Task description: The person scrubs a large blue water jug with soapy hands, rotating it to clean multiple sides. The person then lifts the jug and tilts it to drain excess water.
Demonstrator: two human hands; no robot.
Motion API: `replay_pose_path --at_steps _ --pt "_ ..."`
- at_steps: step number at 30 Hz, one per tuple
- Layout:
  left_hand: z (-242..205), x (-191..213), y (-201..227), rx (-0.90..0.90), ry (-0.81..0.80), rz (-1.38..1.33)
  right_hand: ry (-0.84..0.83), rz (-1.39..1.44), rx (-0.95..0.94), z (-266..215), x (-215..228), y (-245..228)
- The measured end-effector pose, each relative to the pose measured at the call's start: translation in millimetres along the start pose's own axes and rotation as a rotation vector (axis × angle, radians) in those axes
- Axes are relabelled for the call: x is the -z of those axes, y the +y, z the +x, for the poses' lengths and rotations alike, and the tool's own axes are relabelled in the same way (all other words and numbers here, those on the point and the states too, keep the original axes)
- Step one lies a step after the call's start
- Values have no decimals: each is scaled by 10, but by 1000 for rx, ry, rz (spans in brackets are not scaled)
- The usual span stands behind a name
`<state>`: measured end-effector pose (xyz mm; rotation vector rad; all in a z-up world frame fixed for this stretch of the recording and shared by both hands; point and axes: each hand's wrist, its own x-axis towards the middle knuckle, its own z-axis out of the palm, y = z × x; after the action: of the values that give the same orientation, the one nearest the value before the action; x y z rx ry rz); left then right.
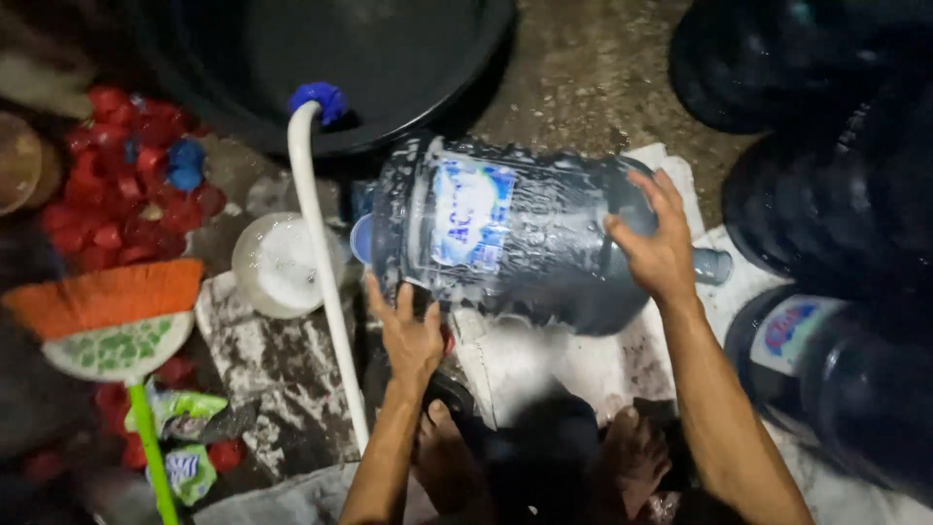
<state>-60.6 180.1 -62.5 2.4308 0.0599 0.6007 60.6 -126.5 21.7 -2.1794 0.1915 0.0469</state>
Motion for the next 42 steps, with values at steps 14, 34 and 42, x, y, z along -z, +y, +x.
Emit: replay_pose_path --at_steps 14,34,42 --pt "314 128 160 94 36 -202 854 958 -708 -327 -683 2061" --pt "1118 382 487 990 -814 -531 83 927 185 -17 1123 -341" --pt "718 41 513 810 -461 -753 115 815 154 539 1001 -689"
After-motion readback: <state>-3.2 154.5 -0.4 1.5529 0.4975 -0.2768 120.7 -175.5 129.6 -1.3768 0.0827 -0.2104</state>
